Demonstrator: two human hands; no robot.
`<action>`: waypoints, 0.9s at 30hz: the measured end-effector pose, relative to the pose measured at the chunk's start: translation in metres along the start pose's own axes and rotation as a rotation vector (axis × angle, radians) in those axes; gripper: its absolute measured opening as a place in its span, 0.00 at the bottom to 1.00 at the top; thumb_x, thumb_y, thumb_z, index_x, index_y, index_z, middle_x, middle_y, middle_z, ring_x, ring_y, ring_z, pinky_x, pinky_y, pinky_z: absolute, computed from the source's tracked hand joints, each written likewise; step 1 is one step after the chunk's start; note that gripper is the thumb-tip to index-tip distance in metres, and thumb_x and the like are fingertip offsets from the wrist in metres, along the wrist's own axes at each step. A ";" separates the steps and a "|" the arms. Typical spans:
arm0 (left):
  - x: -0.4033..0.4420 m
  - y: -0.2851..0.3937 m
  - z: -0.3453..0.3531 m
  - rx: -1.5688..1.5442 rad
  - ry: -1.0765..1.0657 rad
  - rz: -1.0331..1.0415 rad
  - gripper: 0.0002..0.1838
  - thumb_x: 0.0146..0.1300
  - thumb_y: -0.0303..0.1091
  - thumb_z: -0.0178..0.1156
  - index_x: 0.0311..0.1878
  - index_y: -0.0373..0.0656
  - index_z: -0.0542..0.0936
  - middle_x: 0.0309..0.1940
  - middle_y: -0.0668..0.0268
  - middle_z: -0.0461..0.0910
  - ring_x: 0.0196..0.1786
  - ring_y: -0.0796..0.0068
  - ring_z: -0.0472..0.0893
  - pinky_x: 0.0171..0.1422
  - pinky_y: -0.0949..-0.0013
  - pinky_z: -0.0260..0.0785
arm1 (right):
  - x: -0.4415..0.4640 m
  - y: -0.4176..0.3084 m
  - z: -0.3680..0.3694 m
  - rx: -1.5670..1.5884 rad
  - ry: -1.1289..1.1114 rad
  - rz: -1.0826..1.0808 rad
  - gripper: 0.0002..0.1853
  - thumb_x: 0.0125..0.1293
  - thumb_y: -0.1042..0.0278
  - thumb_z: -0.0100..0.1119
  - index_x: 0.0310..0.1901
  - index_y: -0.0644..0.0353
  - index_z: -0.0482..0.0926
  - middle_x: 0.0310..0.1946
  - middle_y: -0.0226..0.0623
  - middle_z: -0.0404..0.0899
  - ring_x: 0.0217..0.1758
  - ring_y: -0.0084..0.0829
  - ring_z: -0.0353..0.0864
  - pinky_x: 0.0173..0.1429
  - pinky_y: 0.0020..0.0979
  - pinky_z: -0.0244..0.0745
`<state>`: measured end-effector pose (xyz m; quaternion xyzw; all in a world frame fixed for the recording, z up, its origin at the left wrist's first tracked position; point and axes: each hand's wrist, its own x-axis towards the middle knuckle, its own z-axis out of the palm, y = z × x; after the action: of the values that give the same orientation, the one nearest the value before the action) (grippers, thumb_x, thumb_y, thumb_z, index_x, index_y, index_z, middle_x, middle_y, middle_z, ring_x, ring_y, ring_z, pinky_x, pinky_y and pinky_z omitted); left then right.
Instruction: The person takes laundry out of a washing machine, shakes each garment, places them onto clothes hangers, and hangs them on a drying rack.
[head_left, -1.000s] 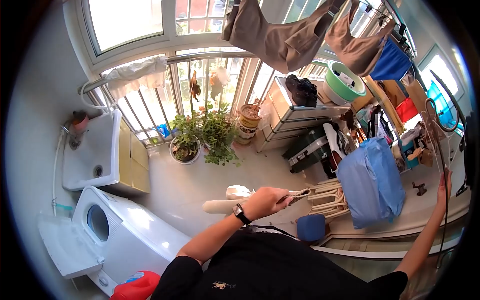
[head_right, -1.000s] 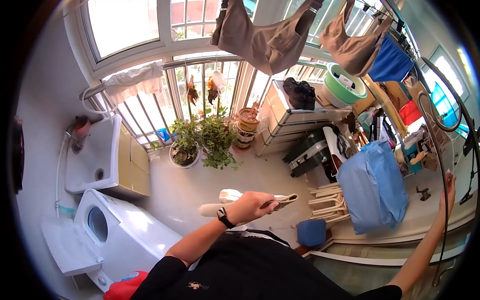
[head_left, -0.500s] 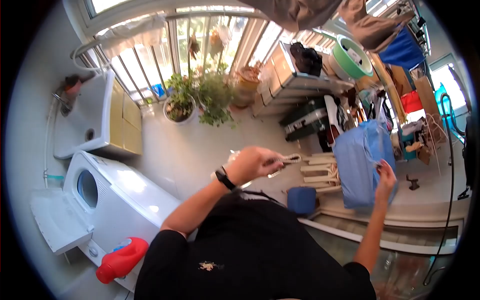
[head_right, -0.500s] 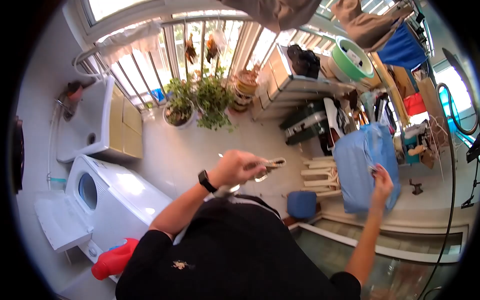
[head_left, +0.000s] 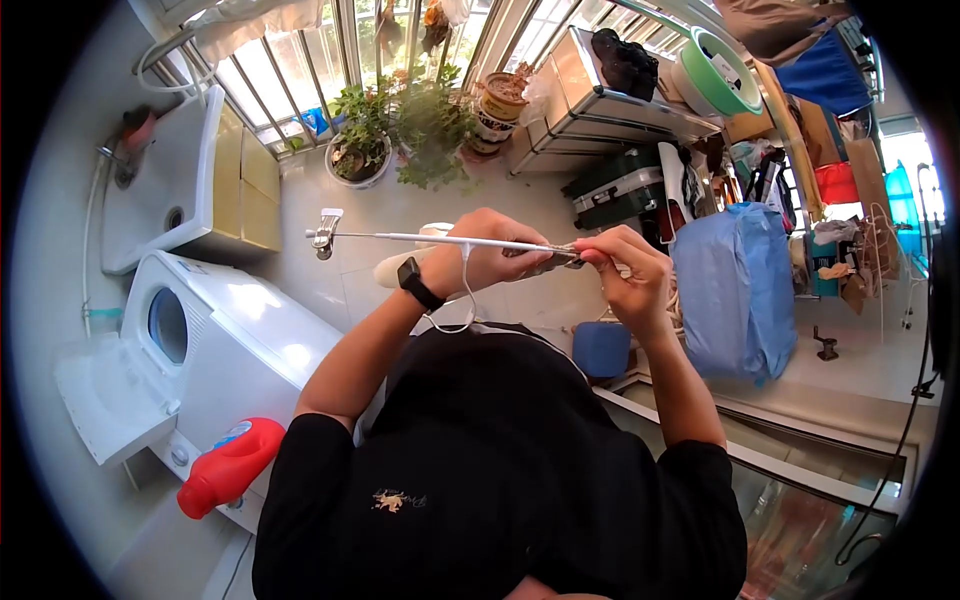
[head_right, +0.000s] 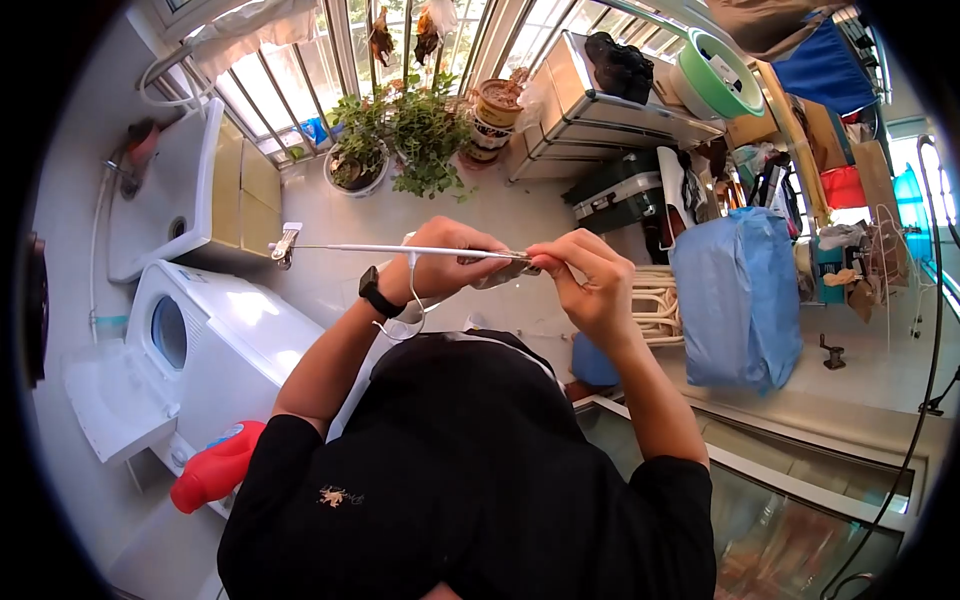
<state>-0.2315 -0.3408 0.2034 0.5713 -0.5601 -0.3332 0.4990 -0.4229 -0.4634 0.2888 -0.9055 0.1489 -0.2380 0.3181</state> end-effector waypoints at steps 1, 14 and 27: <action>-0.001 -0.002 0.001 0.011 0.051 0.079 0.13 0.70 0.44 0.66 0.42 0.44 0.90 0.26 0.60 0.86 0.27 0.60 0.83 0.36 0.64 0.75 | 0.002 0.001 0.003 0.001 -0.001 0.000 0.06 0.64 0.81 0.69 0.41 0.62 0.89 0.31 0.37 0.85 0.34 0.31 0.83 0.41 0.29 0.78; -0.009 -0.001 -0.019 -0.139 -0.088 0.059 0.12 0.70 0.38 0.69 0.45 0.38 0.90 0.34 0.61 0.90 0.36 0.83 0.83 0.42 0.72 0.76 | 0.007 0.005 0.006 0.072 -0.154 0.009 0.14 0.64 0.78 0.71 0.51 0.60 0.87 0.35 0.35 0.86 0.36 0.27 0.84 0.45 0.27 0.79; 0.012 -0.046 -0.040 0.356 -0.158 0.264 0.25 0.59 0.57 0.76 0.50 0.50 0.83 0.34 0.68 0.83 0.41 0.69 0.78 0.50 0.62 0.62 | 0.030 -0.047 -0.062 0.305 -0.175 0.063 0.23 0.69 0.82 0.65 0.65 0.59 0.77 0.36 0.24 0.79 0.38 0.11 0.72 0.43 0.14 0.66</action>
<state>-0.1781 -0.3503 0.1734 0.5444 -0.7171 -0.2046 0.3841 -0.4247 -0.4719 0.3722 -0.8590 0.1110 -0.1680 0.4706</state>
